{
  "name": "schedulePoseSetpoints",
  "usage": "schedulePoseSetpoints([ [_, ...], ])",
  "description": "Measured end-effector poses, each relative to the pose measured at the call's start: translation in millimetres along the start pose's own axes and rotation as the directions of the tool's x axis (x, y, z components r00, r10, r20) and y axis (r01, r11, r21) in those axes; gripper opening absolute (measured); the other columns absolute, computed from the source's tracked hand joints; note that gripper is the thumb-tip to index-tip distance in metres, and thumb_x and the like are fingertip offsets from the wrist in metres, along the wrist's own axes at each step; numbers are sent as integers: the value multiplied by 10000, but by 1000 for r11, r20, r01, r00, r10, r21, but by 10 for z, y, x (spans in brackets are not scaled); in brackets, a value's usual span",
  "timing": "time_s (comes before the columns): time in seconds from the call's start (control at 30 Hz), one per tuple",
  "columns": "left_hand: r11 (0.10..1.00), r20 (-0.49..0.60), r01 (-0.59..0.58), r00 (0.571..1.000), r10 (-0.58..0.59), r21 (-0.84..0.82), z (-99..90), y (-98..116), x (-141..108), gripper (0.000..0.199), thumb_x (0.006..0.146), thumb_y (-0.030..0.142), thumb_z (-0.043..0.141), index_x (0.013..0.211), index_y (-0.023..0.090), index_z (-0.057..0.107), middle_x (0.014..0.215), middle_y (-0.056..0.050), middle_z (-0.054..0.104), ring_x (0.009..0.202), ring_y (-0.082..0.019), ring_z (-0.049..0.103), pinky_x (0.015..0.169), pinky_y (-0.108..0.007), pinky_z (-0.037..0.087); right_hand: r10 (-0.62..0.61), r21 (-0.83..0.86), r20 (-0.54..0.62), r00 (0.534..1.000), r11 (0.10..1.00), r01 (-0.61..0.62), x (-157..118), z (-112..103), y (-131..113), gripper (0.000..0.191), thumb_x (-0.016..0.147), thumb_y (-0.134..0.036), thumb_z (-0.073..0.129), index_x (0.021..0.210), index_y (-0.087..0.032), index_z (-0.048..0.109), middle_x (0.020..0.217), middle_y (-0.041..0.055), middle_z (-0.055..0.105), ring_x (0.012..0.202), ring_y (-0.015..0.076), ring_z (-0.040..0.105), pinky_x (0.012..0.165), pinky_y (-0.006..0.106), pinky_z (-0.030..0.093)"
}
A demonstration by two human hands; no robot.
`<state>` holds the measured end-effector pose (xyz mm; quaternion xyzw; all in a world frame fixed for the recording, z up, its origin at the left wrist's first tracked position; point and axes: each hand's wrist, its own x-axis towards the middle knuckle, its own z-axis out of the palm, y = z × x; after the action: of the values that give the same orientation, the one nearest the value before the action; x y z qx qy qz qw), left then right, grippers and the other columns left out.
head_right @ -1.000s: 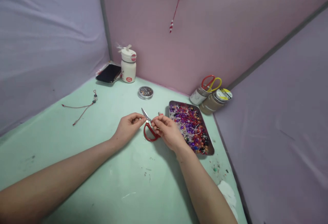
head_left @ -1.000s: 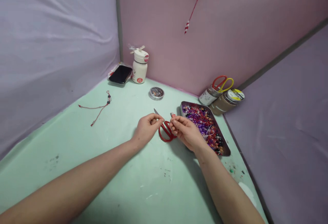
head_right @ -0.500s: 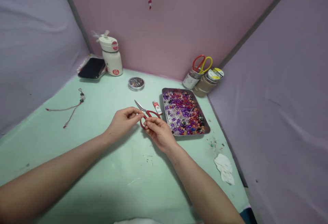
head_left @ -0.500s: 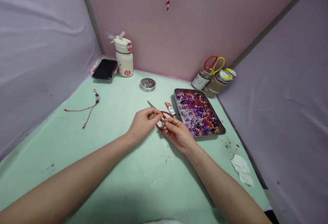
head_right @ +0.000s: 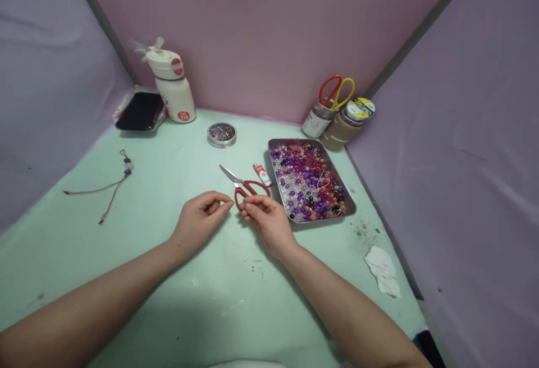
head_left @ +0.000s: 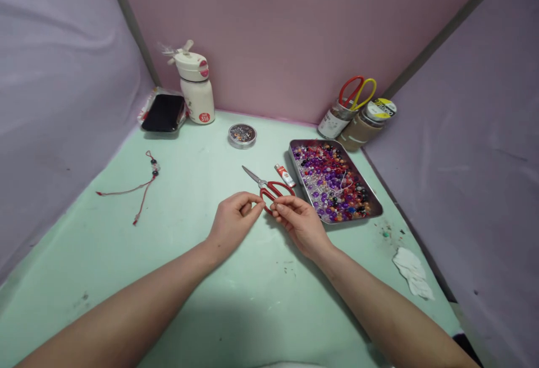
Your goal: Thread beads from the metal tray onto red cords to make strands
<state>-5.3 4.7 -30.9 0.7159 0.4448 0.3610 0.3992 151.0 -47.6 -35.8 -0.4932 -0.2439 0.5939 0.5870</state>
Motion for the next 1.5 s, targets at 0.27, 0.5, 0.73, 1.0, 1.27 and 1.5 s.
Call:
schedulePoseSetpoints([
  [0.27, 998, 25, -60, 998, 60, 19, 10, -12, -3, 112, 804, 237, 574, 753, 181, 657, 543, 65, 378, 525, -84, 372, 556, -221, 314, -31, -49, -35, 999, 998, 29, -7, 22, 26, 189, 653, -270, 786, 805, -193, 704, 777, 14, 701, 670, 93, 602, 667, 247, 487],
  [0.5, 998, 19, -66, 998, 66, 24, 7, -15, -11, 111, 804, 240, 572, 754, 186, 655, 535, 66, 365, 526, -90, 377, 555, -224, 319, -42, -51, -23, 999, 998, 40, -21, 31, 21, 192, 664, -278, 781, 797, -188, 674, 779, 17, 695, 664, 92, 596, 670, 246, 489],
  [0.73, 993, 4, -102, 995, 101, 56, 6, -11, -18, 125, 809, 242, 554, 758, 185, 653, 536, 60, 380, 530, -95, 392, 558, -226, 331, -53, -57, -20, 998, 997, 52, -26, 36, 39, 196, 664, -272, 779, 804, -185, 673, 785, 16, 695, 673, 94, 597, 673, 246, 494],
  [1.0, 982, 4, -156, 988, 157, 104, -2, -4, -29, 118, 810, 212, 545, 761, 187, 650, 563, 51, 423, 542, -98, 401, 565, -225, 331, -62, -67, -17, 998, 996, 61, -32, 48, 32, 203, 652, -285, 787, 793, -189, 677, 783, 21, 695, 680, 104, 601, 681, 260, 496],
  [1.27, 980, 6, -168, 986, 168, 105, -3, -5, -28, 110, 810, 201, 555, 762, 181, 652, 564, 52, 421, 542, -93, 391, 566, -224, 318, -60, -53, -25, 998, 997, 58, -32, 54, 29, 205, 655, -280, 788, 794, -185, 671, 774, 18, 697, 676, 99, 600, 676, 251, 490],
  [1.5, 984, -6, -155, 988, 157, 90, -9, -7, -27, 121, 815, 221, 554, 755, 185, 653, 557, 55, 380, 533, -94, 379, 557, -223, 317, -57, -52, -21, 998, 997, 56, -22, 34, 41, 199, 662, -273, 784, 804, -186, 675, 789, 24, 700, 680, 100, 604, 679, 250, 488],
])
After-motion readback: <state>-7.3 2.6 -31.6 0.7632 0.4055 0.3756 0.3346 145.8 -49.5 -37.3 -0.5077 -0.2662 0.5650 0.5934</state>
